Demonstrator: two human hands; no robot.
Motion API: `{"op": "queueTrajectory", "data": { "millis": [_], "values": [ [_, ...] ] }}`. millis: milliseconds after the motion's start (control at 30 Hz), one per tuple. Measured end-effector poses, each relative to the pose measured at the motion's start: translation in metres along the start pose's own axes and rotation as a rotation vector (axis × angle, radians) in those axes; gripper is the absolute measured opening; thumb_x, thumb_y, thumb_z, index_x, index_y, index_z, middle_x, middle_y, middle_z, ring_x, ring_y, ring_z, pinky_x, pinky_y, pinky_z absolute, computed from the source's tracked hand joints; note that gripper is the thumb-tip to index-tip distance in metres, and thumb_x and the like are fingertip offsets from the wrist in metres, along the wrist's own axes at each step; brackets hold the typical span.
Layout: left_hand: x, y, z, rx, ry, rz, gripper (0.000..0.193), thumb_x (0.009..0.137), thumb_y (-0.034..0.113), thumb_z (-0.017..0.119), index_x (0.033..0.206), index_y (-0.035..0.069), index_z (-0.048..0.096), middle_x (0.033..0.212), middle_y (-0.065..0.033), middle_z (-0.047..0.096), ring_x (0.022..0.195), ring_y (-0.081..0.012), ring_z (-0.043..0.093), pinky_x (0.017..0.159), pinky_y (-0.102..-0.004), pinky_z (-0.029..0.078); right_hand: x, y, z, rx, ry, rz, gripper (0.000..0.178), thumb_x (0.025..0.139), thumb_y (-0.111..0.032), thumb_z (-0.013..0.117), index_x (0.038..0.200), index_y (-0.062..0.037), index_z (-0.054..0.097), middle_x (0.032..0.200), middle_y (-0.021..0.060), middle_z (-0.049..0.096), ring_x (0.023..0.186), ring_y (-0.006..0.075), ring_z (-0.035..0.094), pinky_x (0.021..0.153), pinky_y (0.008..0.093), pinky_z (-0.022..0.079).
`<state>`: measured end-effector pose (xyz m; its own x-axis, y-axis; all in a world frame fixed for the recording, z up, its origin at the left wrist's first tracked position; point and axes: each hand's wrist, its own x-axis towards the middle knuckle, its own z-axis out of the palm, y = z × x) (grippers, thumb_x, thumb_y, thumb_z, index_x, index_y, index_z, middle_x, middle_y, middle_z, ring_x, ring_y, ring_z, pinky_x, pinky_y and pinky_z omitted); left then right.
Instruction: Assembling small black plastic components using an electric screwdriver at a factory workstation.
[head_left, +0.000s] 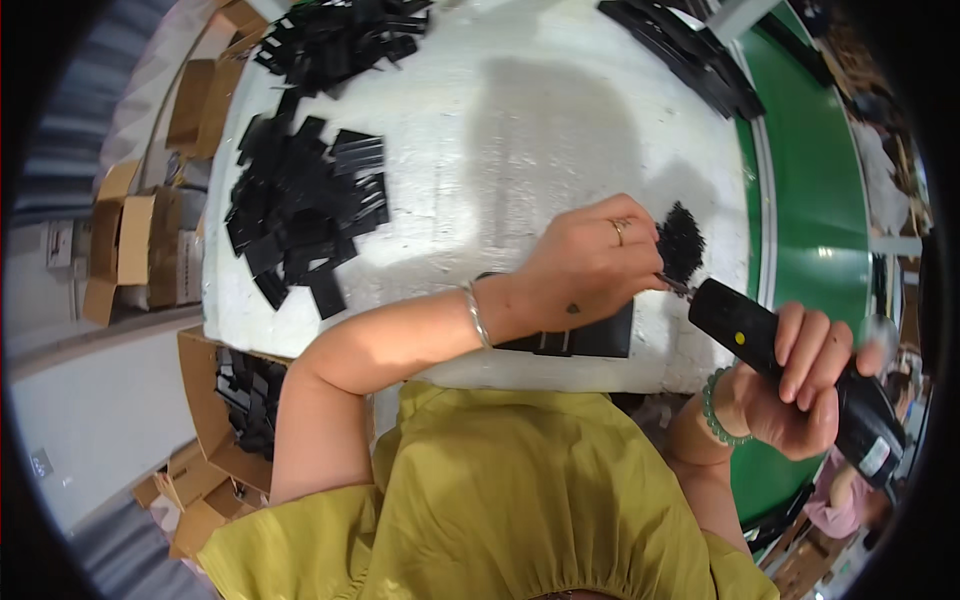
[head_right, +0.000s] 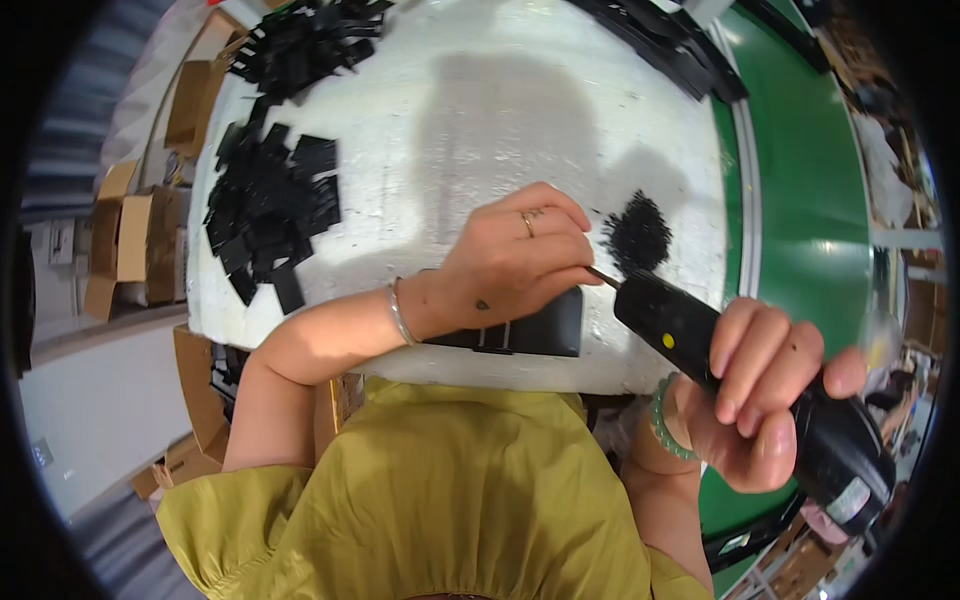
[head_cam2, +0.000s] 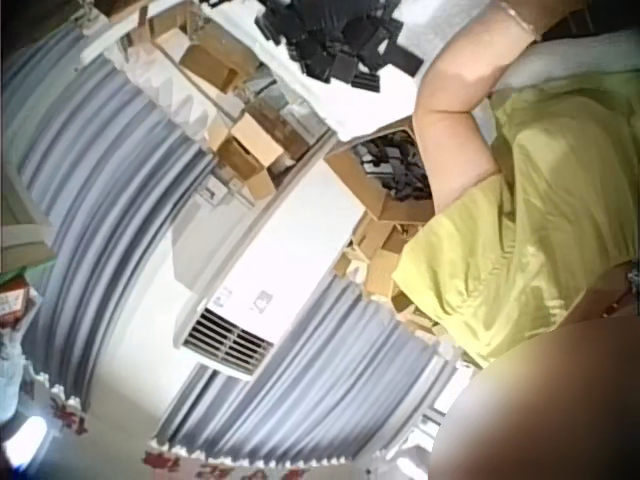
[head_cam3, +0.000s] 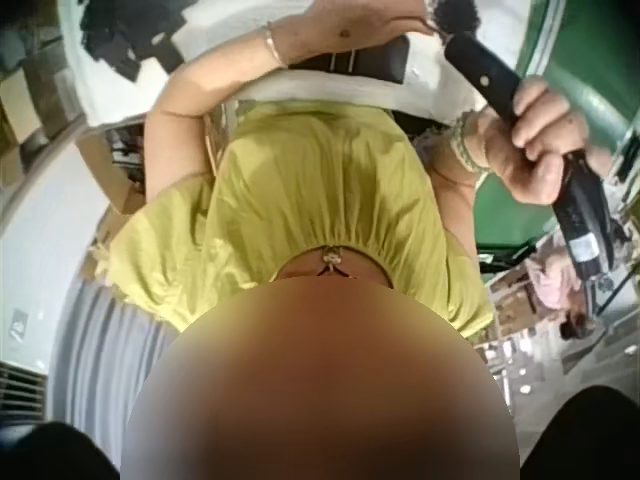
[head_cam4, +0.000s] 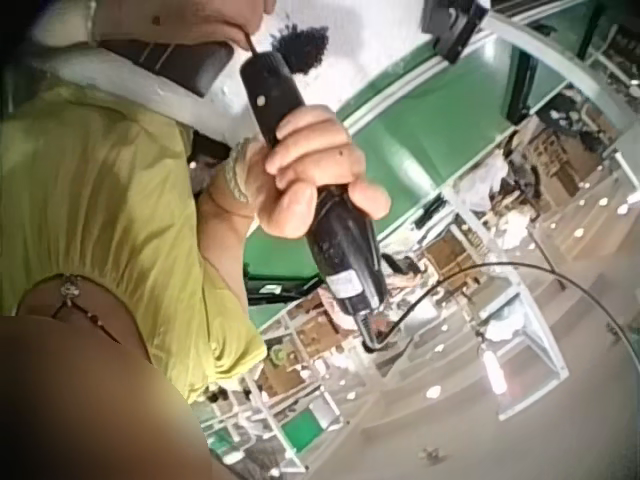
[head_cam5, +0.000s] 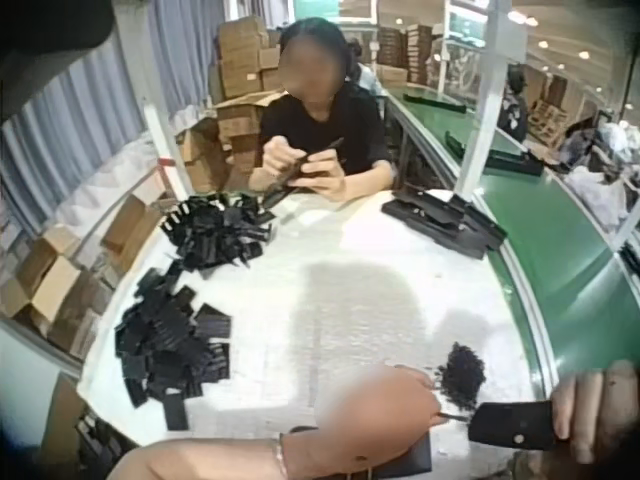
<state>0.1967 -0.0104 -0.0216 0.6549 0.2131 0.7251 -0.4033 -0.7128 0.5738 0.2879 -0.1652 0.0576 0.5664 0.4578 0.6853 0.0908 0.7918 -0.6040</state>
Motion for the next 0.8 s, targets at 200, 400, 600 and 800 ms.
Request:
{"op": "queueTrajectory", "data": {
  "millis": [200, 400, 600, 800],
  "values": [
    [-0.021, 0.004, -0.082, 0.301, -0.232, -0.272, 0.065, 0.066, 0.022, 0.077, 0.125, 0.014, 0.052, 0.129, -0.0160, 0.048, 0.109, -0.0326, 0.052, 0.092, -0.0397, 0.045, -0.004, 0.026, 0.010, -0.067, 0.029, 0.093, 0.038, 0.075, -0.011, 0.053, 0.112, -0.0086, 0.045, 0.059, -0.0039, 0.041, 0.048, 0.0070, 0.039, 0.055, 0.0231, 0.032],
    [-0.054, -0.006, -0.213, 0.857, -0.366, -0.536, 0.055, 0.055, 0.023, 0.080, 0.105, 0.006, 0.063, 0.099, -0.0089, 0.059, 0.085, -0.0268, 0.057, 0.075, -0.0348, 0.048, -0.002, 0.016, -0.004, -0.069, 0.145, 0.102, 0.036, 0.075, -0.011, 0.051, 0.110, -0.0066, 0.045, 0.058, -0.0034, 0.037, 0.050, 0.0071, 0.037, 0.056, 0.0238, 0.030],
    [-0.065, -0.021, -0.219, 0.738, -0.446, -0.550, 0.043, 0.063, 0.017, 0.078, 0.102, 0.005, 0.064, 0.097, -0.0079, 0.061, 0.078, -0.0232, 0.059, 0.066, -0.0286, 0.049, 0.000, 0.012, -0.006, -0.055, 0.183, 0.119, 0.035, 0.075, -0.011, 0.051, 0.109, -0.0071, 0.046, 0.059, -0.0033, 0.036, 0.052, 0.0071, 0.037, 0.059, 0.0249, 0.030],
    [-0.059, -0.015, -0.203, 0.152, 0.133, -0.746, 0.017, 0.090, 0.008, 0.055, 0.105, 0.003, 0.062, 0.085, -0.0001, 0.062, 0.079, -0.0053, 0.058, 0.065, -0.0200, 0.046, -0.003, 0.006, -0.009, -0.054, 0.163, 0.108, 0.037, 0.075, -0.011, 0.050, 0.112, -0.0054, 0.046, 0.059, -0.0031, 0.036, 0.053, 0.0075, 0.037, 0.059, 0.0250, 0.030]
  ]
}}
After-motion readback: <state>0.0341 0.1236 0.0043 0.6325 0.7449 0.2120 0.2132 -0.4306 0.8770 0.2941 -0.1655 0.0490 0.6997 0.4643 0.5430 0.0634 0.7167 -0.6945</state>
